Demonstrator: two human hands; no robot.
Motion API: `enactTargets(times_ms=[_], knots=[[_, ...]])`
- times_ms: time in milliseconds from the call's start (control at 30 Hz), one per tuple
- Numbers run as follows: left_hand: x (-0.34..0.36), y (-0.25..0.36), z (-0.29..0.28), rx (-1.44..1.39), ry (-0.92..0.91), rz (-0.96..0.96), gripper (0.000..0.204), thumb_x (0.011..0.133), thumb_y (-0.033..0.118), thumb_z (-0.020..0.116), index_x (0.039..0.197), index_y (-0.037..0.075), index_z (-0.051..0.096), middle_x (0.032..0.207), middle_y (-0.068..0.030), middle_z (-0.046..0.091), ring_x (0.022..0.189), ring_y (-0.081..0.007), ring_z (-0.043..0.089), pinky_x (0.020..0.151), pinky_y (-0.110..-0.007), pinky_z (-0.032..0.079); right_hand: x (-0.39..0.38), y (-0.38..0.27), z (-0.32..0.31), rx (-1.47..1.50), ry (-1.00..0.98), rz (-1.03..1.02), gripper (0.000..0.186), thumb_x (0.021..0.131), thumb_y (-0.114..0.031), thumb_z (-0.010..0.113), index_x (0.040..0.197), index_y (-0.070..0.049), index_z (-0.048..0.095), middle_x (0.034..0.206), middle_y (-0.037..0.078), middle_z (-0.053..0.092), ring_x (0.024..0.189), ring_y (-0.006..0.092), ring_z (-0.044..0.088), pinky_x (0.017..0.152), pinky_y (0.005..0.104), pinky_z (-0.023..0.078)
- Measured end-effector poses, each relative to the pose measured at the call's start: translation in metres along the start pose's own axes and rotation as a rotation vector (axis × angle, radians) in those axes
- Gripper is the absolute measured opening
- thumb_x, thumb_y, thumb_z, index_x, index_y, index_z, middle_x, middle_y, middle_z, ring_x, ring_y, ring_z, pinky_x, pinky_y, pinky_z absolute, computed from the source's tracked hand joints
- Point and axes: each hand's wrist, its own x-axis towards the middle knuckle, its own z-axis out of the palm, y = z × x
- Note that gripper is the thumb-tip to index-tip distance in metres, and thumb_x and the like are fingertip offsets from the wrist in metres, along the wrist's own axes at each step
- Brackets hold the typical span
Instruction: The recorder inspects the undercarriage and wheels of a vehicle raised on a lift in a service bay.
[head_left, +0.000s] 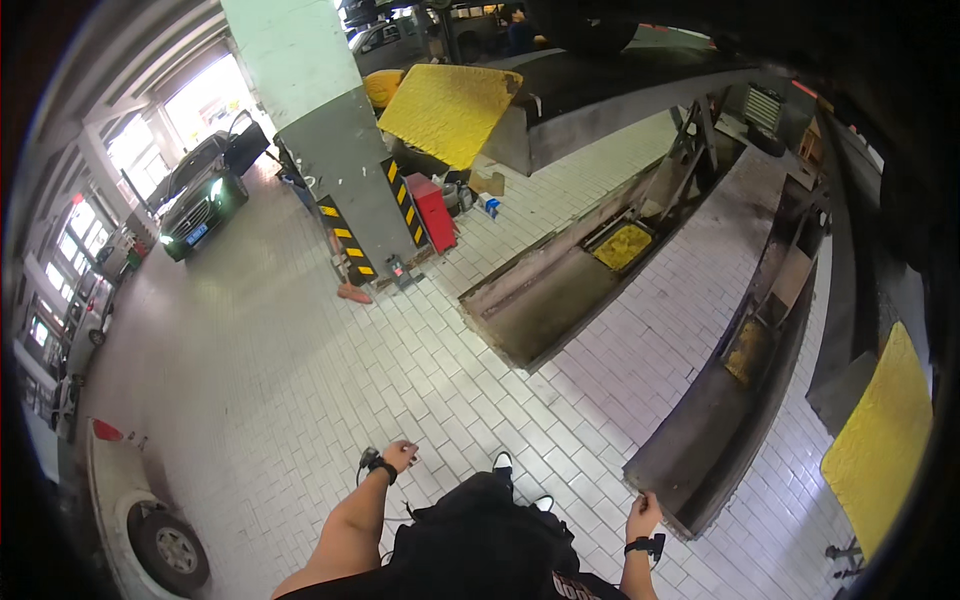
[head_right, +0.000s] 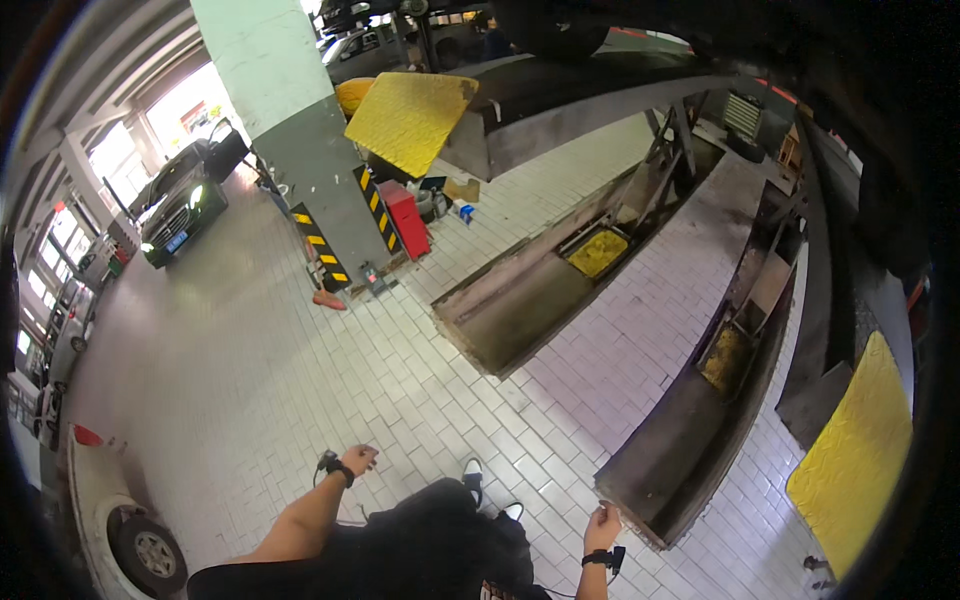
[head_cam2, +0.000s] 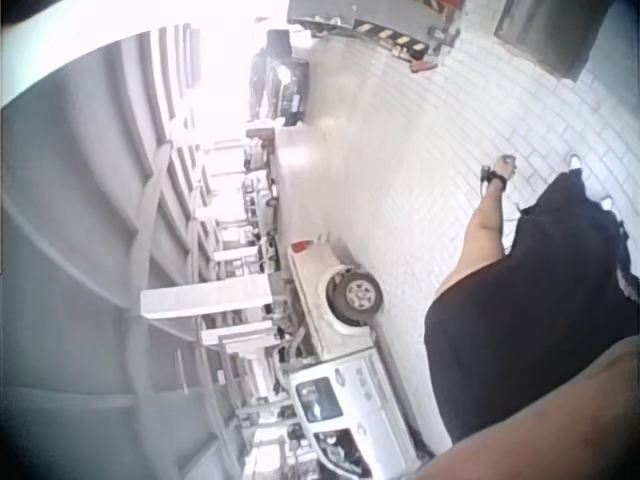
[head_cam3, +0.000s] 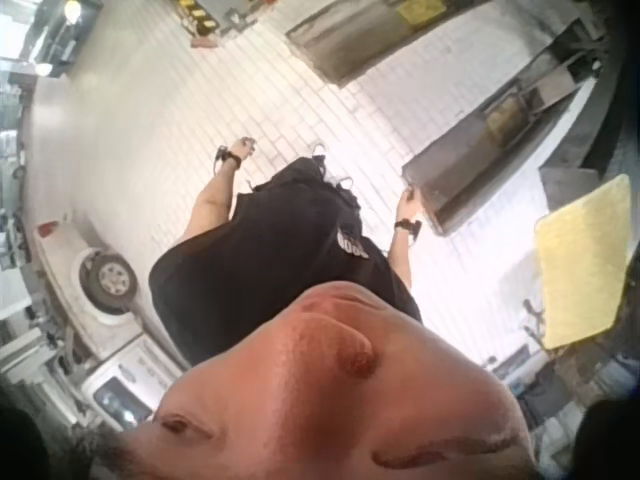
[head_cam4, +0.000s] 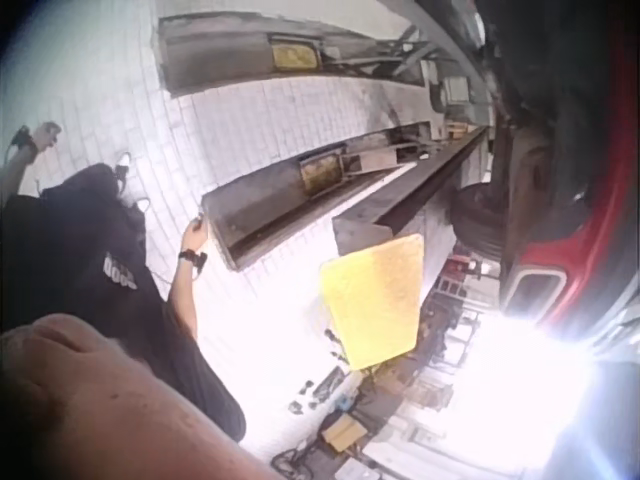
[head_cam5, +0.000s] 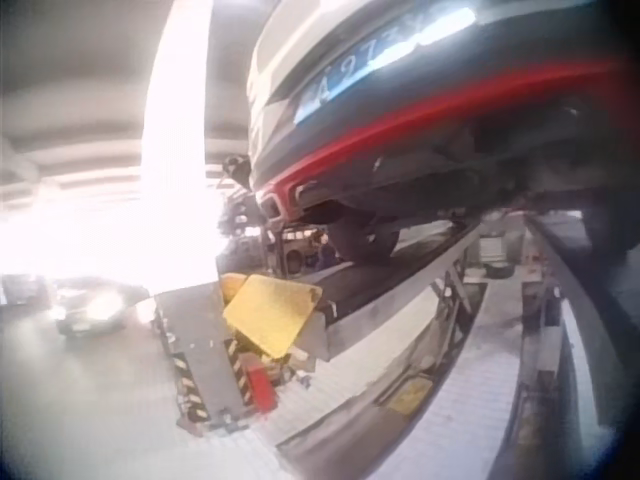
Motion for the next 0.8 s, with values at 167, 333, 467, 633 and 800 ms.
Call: enactTargets(times_ms=[167,333,467,633,800], knots=[[-0.011,0.010,-0.049,-0.029,0.073,0.078,0.034,0.097,0.031,0.067,0.112,0.001,0.074,0.087,-0.0133,0.078,0.074,-0.0197,0.074,0.069,-0.033,0.059,-0.065,0.041,0.026,0.009,-0.064,0.053,0.016,0.089,-0.002,0.062,0.101,0.000,0.072,0.065,0.011,0.057,0.058,0.0175,0.051,0.057,0.0348,0.042],[-0.031,0.023,-0.071,0.035,0.032,0.088,0.034,0.097,0.030,0.067,0.115,0.001,0.074,0.087,-0.0130,0.078,0.076,-0.0189,0.075,0.070,-0.033,0.059,-0.142,0.094,0.039,-0.107,-0.064,0.229,0.012,0.085,-0.004,0.065,0.093,-0.001,0.072,0.064,0.012,0.061,0.057,0.0219,0.057,0.056,0.0389,0.045],[-0.036,-0.015,-0.094,0.011,0.004,0.057,0.035,0.097,0.031,0.067,0.116,0.003,0.074,0.088,-0.0111,0.078,0.074,-0.0178,0.074,0.063,-0.031,0.056,-0.179,0.109,0.053,-0.170,-0.002,0.264,0.012,0.084,-0.004,0.065,0.093,-0.003,0.072,0.064,0.014,0.065,0.058,0.0263,0.063,0.058,0.0417,0.050],[-0.038,-0.099,-0.118,-0.072,-0.011,0.008,0.036,0.096,0.037,0.067,0.116,0.007,0.075,0.087,-0.0089,0.078,0.073,-0.0167,0.074,0.060,-0.031,0.055,-0.204,0.070,0.068,-0.185,0.119,0.250,0.010,0.085,-0.004,0.064,0.091,-0.004,0.072,0.064,0.012,0.063,0.057,0.0242,0.059,0.056,0.0408,0.047],[-0.051,-0.201,-0.134,-0.201,-0.058,-0.039,0.032,0.096,0.032,0.067,0.114,0.007,0.076,0.084,-0.0089,0.077,0.070,-0.0163,0.073,0.055,-0.031,0.054,-0.245,0.042,0.098,-0.087,0.267,0.292,0.011,0.084,-0.003,0.063,0.090,-0.002,0.072,0.064,0.010,0.058,0.058,0.0218,0.053,0.057,0.0381,0.045]])
